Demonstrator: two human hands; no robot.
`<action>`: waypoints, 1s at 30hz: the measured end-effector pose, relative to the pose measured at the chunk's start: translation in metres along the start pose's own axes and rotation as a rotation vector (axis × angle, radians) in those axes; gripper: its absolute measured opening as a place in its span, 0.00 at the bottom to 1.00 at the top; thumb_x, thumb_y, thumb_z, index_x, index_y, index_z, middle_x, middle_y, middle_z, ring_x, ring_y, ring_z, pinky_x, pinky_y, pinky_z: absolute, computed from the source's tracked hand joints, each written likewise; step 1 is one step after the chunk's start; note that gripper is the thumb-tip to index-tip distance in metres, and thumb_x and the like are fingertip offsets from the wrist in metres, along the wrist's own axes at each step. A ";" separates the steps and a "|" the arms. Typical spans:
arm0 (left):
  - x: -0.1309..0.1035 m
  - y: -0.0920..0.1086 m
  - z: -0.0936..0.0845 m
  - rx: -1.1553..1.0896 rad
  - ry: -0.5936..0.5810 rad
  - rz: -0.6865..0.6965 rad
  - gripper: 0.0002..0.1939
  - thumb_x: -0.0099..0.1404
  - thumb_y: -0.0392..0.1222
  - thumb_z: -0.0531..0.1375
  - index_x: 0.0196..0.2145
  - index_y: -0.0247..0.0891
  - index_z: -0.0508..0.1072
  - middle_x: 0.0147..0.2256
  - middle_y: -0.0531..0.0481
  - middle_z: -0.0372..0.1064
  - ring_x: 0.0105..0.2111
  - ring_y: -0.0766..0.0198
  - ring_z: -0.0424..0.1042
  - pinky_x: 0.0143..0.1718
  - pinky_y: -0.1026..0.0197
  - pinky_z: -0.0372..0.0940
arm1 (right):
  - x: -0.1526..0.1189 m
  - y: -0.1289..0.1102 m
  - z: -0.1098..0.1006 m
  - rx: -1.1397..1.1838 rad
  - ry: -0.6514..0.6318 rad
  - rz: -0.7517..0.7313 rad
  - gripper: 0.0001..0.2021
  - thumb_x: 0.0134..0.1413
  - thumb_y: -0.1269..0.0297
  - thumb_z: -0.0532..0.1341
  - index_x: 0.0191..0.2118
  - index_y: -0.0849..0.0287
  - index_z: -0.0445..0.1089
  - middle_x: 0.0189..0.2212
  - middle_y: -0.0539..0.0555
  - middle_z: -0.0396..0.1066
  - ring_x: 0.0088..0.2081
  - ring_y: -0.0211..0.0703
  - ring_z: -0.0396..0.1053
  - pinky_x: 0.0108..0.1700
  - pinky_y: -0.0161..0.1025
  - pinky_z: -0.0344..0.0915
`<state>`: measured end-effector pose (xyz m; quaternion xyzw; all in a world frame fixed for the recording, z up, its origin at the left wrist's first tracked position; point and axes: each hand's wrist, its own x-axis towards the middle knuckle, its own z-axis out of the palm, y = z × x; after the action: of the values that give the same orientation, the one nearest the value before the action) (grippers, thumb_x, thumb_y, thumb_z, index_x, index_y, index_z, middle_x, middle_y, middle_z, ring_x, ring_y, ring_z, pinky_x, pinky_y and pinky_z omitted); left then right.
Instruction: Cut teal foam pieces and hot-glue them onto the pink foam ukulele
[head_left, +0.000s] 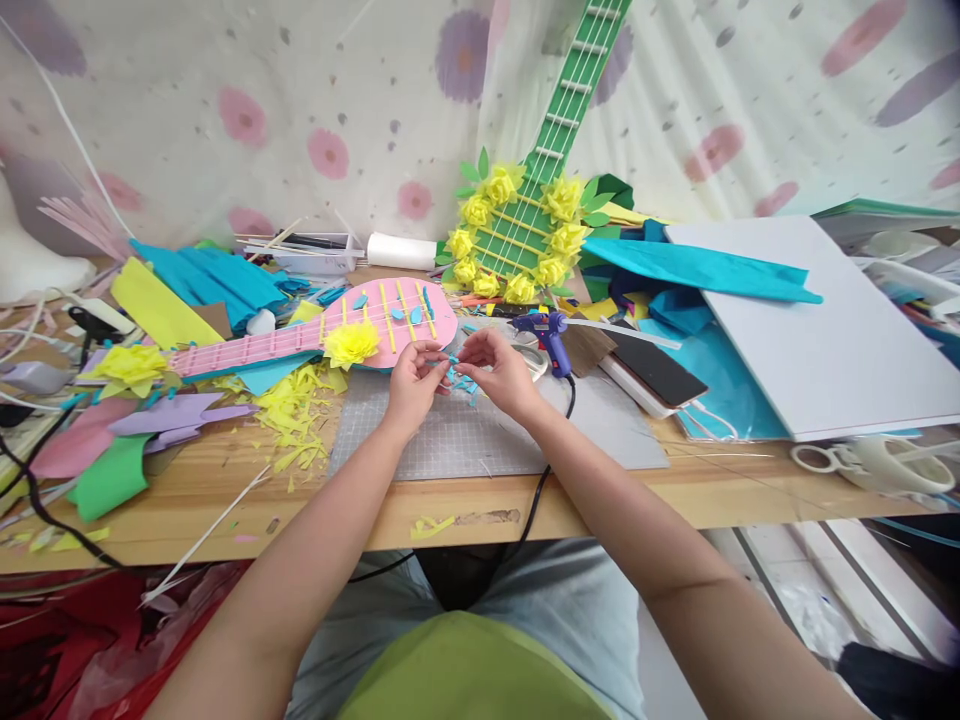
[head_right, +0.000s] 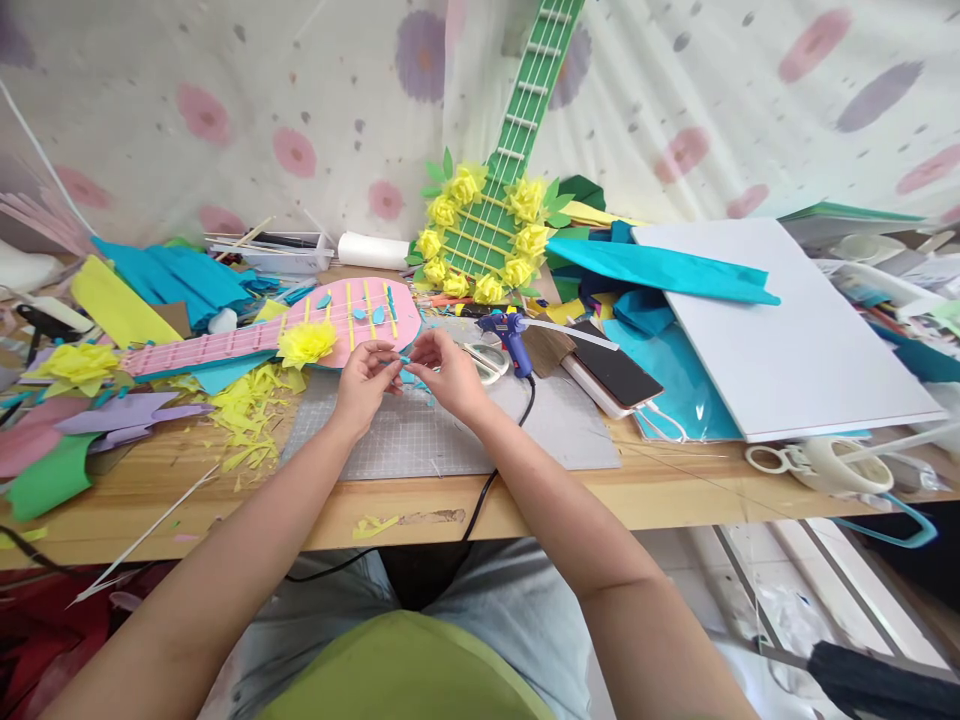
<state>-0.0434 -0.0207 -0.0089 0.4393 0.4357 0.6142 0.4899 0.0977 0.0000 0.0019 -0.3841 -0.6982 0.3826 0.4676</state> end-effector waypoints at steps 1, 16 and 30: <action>0.000 0.000 0.000 0.004 -0.003 -0.001 0.19 0.47 0.41 0.66 0.36 0.39 0.65 0.29 0.57 0.67 0.18 0.74 0.65 0.16 0.68 0.64 | -0.001 0.000 0.001 -0.013 0.018 0.002 0.14 0.44 0.59 0.64 0.35 0.54 0.59 0.29 0.49 0.72 0.33 0.40 0.71 0.39 0.42 0.68; -0.005 0.008 0.002 -0.026 -0.051 -0.049 0.19 0.46 0.39 0.64 0.37 0.39 0.65 0.32 0.53 0.69 0.22 0.69 0.69 0.18 0.64 0.67 | -0.006 -0.011 0.000 -0.186 0.107 -0.006 0.10 0.46 0.67 0.62 0.31 0.54 0.57 0.28 0.49 0.74 0.32 0.41 0.72 0.37 0.40 0.68; -0.004 0.009 0.005 -0.103 -0.040 -0.170 0.16 0.42 0.46 0.69 0.28 0.36 0.71 0.23 0.56 0.65 0.21 0.71 0.64 0.18 0.65 0.68 | -0.009 -0.010 0.003 -0.373 0.112 -0.054 0.05 0.50 0.66 0.60 0.31 0.54 0.61 0.29 0.50 0.73 0.33 0.43 0.71 0.38 0.40 0.66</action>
<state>-0.0396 -0.0254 0.0004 0.3871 0.4292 0.5831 0.5709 0.0954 -0.0128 0.0072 -0.4660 -0.7398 0.2121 0.4365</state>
